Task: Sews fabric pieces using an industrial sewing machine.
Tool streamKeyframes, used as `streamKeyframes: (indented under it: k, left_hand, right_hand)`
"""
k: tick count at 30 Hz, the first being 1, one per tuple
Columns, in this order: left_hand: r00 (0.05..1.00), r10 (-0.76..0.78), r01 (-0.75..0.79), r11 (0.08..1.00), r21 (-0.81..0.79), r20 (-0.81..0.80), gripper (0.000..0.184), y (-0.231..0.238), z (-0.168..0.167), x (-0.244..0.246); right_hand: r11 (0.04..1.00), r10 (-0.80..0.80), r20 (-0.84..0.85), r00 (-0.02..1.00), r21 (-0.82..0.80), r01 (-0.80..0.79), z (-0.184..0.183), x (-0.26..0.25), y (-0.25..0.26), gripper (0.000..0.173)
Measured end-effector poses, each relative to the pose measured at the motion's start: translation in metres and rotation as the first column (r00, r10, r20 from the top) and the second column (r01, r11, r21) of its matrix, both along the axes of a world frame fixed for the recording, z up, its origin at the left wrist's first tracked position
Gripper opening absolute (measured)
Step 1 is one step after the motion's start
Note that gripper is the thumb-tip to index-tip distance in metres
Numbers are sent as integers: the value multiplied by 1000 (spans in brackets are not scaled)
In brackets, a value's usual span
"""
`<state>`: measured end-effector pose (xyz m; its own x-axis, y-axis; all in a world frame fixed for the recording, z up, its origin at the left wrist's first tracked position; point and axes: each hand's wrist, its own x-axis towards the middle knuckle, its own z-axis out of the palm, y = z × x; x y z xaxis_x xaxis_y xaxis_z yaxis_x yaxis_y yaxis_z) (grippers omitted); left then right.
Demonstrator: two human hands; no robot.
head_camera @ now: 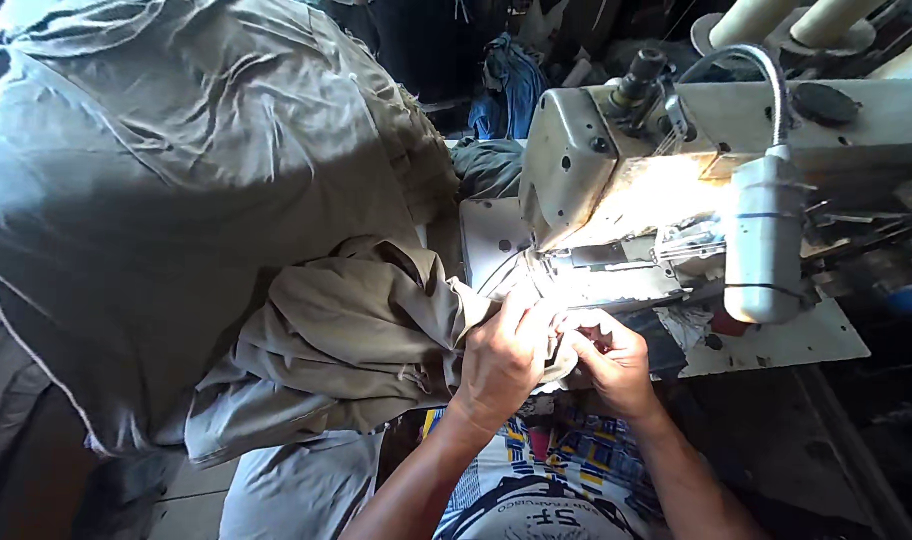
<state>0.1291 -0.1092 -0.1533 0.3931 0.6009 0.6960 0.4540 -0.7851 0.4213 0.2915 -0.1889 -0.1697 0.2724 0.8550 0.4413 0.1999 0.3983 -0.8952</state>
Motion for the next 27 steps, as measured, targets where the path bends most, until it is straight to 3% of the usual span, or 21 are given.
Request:
streamKeyframes:
  k: [5, 9, 12, 17, 20, 22, 24, 27]
  left_hand:
    - [997, -72, 67, 991, -120, -39, 16, 9, 21, -14]
    - [992, 87, -76, 990, -120, 88, 17, 36, 46, -28]
    - [976, 211, -215, 971, -104, -49, 21, 56, 59, -28]
    - [973, 122, -150, 979, -139, -195, 36, 63, 70, -13]
    - [942, 112, -181, 963, -198, -318, 48, 59, 76, -2]
    - [925, 116, -199, 959, -201, -361, 37, 59, 74, 7]
    - [911, 162, -227, 965, -132, -380, 15, 60, 65, 16]
    - [921, 212, -232, 973, -22, -327, 14, 65, 45, 25]
  right_hand:
    - [1000, -13, 45, 999, -5, 13, 5, 1, -8, 17]
    - [998, -53, 59, 997, 28, 51, 11, 7, -22, 25]
    - [992, -122, 51, 991, 26, 121, 17, 18, -38, 25]
    - [982, -177, 102, 979, 85, 168, 29, 50, -66, 17]
    - [956, -286, 172, 943, 115, 269, 49, 80, -91, 18]
    - [910, -408, 160, 899, 146, 388, 65, 114, -107, 18]
    - [836, -533, 12, 846, 166, 524, 82, 155, -115, 12]
    - [727, -664, -111, 740, 139, 673, 106, 224, -109, 14]
